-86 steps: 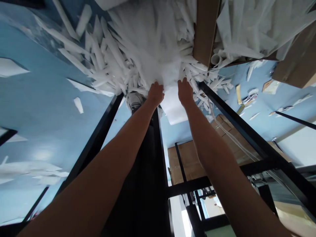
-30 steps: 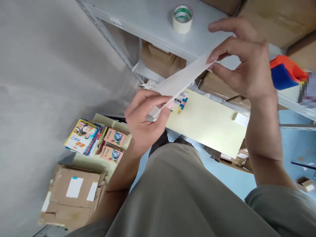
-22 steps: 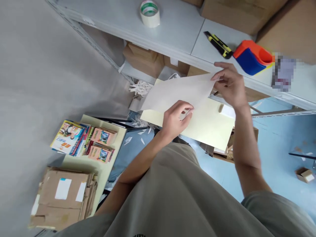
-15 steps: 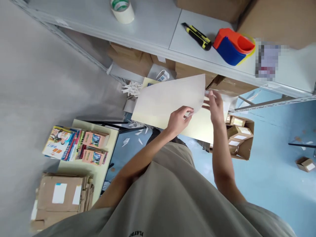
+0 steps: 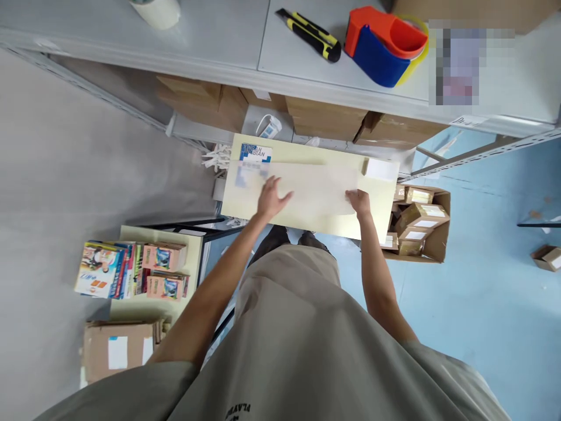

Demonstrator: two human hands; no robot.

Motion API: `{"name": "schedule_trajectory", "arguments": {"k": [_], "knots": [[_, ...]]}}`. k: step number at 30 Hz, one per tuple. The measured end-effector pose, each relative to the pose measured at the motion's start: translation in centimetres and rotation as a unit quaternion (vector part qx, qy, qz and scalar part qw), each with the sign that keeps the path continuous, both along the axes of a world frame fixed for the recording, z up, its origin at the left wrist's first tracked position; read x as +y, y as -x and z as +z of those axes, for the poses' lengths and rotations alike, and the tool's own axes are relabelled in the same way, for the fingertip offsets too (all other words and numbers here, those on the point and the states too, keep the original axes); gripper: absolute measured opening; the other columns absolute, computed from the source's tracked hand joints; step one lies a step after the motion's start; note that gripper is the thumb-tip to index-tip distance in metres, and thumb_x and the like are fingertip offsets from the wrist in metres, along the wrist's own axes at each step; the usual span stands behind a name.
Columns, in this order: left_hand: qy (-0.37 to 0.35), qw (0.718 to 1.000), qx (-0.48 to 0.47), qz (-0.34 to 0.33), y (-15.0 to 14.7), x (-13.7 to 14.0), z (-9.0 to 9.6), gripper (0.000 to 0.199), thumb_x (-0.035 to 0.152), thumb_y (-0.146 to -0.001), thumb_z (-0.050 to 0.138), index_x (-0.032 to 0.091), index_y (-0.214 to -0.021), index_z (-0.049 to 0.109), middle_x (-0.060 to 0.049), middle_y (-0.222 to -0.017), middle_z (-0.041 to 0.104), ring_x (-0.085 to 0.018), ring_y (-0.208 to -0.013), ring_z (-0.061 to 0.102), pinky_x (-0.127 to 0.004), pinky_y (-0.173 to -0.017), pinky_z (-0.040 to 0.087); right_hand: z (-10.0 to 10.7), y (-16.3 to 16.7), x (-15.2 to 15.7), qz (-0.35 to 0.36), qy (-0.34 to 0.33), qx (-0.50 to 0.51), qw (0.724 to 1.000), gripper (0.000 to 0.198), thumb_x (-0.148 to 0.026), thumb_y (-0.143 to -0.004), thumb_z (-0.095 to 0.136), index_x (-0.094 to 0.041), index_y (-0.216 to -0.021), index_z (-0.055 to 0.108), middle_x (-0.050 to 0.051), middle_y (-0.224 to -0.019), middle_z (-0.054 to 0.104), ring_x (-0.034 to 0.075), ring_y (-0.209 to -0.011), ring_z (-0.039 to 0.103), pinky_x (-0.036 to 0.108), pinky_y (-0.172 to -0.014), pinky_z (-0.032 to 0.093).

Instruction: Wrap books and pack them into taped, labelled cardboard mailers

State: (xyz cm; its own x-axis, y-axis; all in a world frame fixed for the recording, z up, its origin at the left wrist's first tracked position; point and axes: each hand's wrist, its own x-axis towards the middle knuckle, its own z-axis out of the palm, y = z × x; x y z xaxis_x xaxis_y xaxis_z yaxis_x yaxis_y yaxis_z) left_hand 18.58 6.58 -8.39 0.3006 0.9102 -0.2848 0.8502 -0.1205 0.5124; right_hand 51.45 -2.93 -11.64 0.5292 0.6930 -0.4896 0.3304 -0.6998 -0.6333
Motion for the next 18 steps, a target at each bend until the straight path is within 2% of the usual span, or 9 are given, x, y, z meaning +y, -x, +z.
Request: {"name": "schedule_trajectory", "arguments": {"k": [3,5,7,8,10,11,14,16,18], "knots": [[0.076,0.989,0.103,0.074,6.1,2.7,-3.2,0.082,0.049,-0.107,0.073,0.005,-0.173,0.052,-0.036,-0.189,0.040,-0.045,-0.181,0.038,-0.062,-0.144,0.039,-2.6,-0.3,-0.4,-0.037,0.050,-0.017,0.998,0.031,-0.032,-0.095,0.070,-0.028,-0.068,0.056,0.007,-0.082,0.080,0.024,-0.084,0.074,0.032,-0.080,0.055],[0.107,0.983,0.134,0.065,9.0,3.2,-4.8,0.091,0.056,-0.103,0.076,0.003,-0.173,0.051,-0.036,-0.191,0.035,-0.047,-0.181,0.036,-0.061,-0.143,0.040,-3.6,0.0,-0.6,-0.051,0.072,-0.035,0.995,0.028,-0.030,-0.094,0.072,-0.029,-0.070,0.058,0.010,-0.086,0.082,0.027,-0.088,0.075,0.036,-0.085,0.057],[0.118,0.982,0.144,0.032,10.9,2.9,-6.1,0.096,0.058,-0.100,0.079,0.004,-0.174,0.051,-0.035,-0.193,0.033,-0.048,-0.181,0.036,-0.060,-0.143,0.041,-4.3,0.7,-0.9,-0.073,0.093,-0.064,0.991,0.012,-0.027,-0.094,0.071,-0.027,-0.083,0.067,0.017,-0.104,0.084,0.032,-0.101,0.077,0.041,-0.095,0.060],[0.120,0.982,0.143,0.014,11.5,2.7,-6.6,0.096,0.058,-0.100,0.080,0.004,-0.175,0.051,-0.035,-0.193,0.033,-0.048,-0.181,0.036,-0.060,-0.142,0.041,-4.5,1.2,-1.0,-0.087,0.100,-0.087,0.987,0.001,-0.025,-0.094,0.071,-0.025,-0.095,0.071,0.021,-0.119,0.083,0.034,-0.113,0.076,0.044,-0.103,0.060],[0.118,0.984,0.135,-0.009,12.2,2.1,-7.5,0.094,0.053,-0.100,0.080,0.006,-0.176,0.050,-0.034,-0.194,0.033,-0.047,-0.182,0.035,-0.061,-0.142,0.042,-4.8,2.7,-1.1,-0.103,0.097,-0.136,0.981,0.027,-0.023,-0.095,0.070,-0.020,-0.121,0.071,0.028,-0.146,0.074,0.037,-0.135,0.070,0.049,-0.116,0.057],[0.114,0.985,0.131,-0.015,12.4,1.9,-7.9,0.092,0.050,-0.101,0.079,0.006,-0.177,0.050,-0.034,-0.194,0.032,-0.047,-0.182,0.034,-0.062,-0.142,0.042,-4.9,3.6,-1.1,-0.098,0.090,-0.150,0.980,0.036,-0.024,-0.095,0.071,-0.018,-0.131,0.068,0.029,-0.153,0.069,0.037,-0.141,0.067,0.049,-0.119,0.055],[0.096,0.987,0.125,-0.023,12.7,1.5,-9.0,0.083,0.042,-0.104,0.074,0.007,-0.177,0.053,-0.032,-0.194,0.033,-0.048,-0.182,0.034,-0.063,-0.143,0.041,-5.3,6.5,-0.9,-0.037,0.083,-0.124,0.988,0.042,-0.028,-0.098,0.075,-0.021,-0.138,0.065,0.022,-0.152,0.069,0.033,-0.137,0.068,0.047,-0.120,0.056],[0.083,0.989,0.118,-0.032,13.1,1.6,-9.5,0.080,0.040,-0.105,0.072,0.007,-0.175,0.056,-0.032,-0.191,0.038,-0.048,-0.180,0.035,-0.063,-0.143,0.041,-5.5,8.2,-0.7,-0.011,0.118,-0.093,0.989,0.039,-0.029,-0.098,0.076,-0.021,-0.134,0.065,0.020,-0.148,0.070,0.032,-0.132,0.069,0.046,-0.118,0.057],[0.068,0.992,0.099,-0.045,13.8,2.0,-9.9,0.076,0.040,-0.104,0.072,0.008,-0.172,0.060,-0.032,-0.184,0.047,-0.049,-0.178,0.039,-0.063,-0.142,0.042,-5.5,9.5,-0.3,-0.015,0.163,-0.103,0.981,0.039,-0.025,-0.097,0.076,-0.019,-0.135,0.067,0.022,-0.150,0.069,0.034,-0.136,0.068,0.047,-0.118,0.057]]}}
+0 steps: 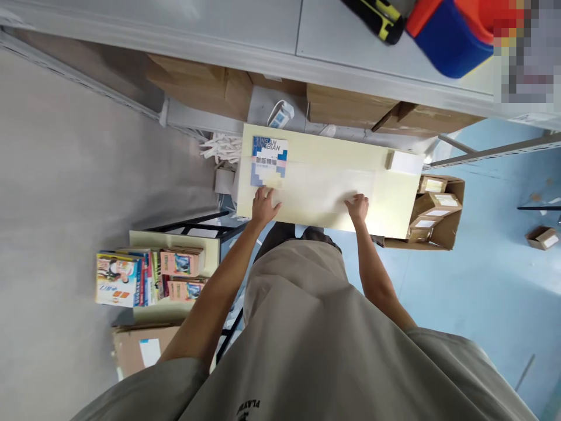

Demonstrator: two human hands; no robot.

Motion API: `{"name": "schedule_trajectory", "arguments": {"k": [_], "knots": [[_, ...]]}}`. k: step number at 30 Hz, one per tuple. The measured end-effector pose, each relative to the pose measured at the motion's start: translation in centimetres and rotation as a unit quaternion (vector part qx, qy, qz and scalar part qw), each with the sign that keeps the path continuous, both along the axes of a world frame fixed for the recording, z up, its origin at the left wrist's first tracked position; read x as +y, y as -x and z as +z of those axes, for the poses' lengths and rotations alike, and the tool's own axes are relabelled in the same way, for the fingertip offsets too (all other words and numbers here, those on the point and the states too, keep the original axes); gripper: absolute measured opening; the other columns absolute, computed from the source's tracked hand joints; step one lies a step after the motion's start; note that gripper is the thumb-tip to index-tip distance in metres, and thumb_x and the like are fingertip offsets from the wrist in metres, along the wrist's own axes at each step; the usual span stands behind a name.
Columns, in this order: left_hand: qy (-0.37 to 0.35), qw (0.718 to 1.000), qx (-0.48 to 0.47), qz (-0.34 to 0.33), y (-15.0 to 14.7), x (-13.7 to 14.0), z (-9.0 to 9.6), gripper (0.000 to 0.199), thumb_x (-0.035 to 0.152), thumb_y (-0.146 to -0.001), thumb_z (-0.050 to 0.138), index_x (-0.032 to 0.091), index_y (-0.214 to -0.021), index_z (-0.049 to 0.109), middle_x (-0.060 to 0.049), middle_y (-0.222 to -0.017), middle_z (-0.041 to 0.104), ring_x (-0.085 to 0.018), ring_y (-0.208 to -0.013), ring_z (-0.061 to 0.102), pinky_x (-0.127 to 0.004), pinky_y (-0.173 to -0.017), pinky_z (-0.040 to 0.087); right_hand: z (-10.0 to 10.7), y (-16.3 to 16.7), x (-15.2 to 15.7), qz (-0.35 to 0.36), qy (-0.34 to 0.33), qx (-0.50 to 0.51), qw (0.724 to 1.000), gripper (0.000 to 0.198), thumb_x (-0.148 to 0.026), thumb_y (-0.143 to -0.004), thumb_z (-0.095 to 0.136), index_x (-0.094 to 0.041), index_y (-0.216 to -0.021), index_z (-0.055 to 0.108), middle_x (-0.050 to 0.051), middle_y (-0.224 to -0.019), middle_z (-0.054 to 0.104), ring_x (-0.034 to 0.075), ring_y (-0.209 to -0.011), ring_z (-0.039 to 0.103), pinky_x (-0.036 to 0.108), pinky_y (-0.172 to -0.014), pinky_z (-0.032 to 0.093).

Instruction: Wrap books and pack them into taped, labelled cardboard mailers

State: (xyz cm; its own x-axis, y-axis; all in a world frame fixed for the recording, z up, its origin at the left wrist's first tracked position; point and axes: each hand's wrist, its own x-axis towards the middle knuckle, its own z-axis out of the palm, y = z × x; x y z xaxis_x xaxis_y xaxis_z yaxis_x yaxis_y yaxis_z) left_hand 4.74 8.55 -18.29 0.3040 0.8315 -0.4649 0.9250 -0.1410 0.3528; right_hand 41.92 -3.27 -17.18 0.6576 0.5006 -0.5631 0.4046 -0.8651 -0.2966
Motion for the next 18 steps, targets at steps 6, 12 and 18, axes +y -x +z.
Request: {"name": "schedule_trajectory", "arguments": {"k": [6,12,18], "knots": [[-0.009,0.997,-0.068,-0.028,2.8,3.2,-0.6,0.053,0.034,-0.103,0.072,0.014,-0.153,0.075,-0.026,-0.157,0.071,-0.046,-0.157,0.060,-0.058,-0.139,0.046,0.7,6.9,4.8,0.098,-0.017,-0.013,0.995,0.033,-0.020,-0.104,0.066,-0.018,-0.136,0.074,0.023,-0.150,0.073,0.035,-0.138,0.070,0.047,-0.117,0.059],[0.029,0.996,-0.086,0.004,4.5,9.4,-0.9,0.031,0.029,-0.111,0.064,0.021,-0.136,0.080,-0.018,-0.137,0.083,-0.038,-0.127,0.079,-0.048,-0.118,0.061,0.8,18.8,13.1,0.218,0.049,0.123,0.967,0.022,-0.042,-0.116,0.071,-0.024,-0.123,0.084,0.014,-0.128,0.089,0.032,-0.124,0.083,0.039,-0.106,0.063],[-0.021,0.985,-0.103,0.134,1.9,16.8,-1.5,0.040,0.033,-0.107,0.079,0.020,-0.144,0.074,-0.025,-0.153,0.073,-0.046,-0.143,0.074,-0.052,-0.120,0.060,0.6,22.4,15.0,0.182,0.127,0.092,0.971,0.029,-0.039,-0.119,0.067,-0.020,-0.128,0.086,0.022,-0.140,0.086,0.039,-0.134,0.082,0.045,-0.109,0.064]]}}
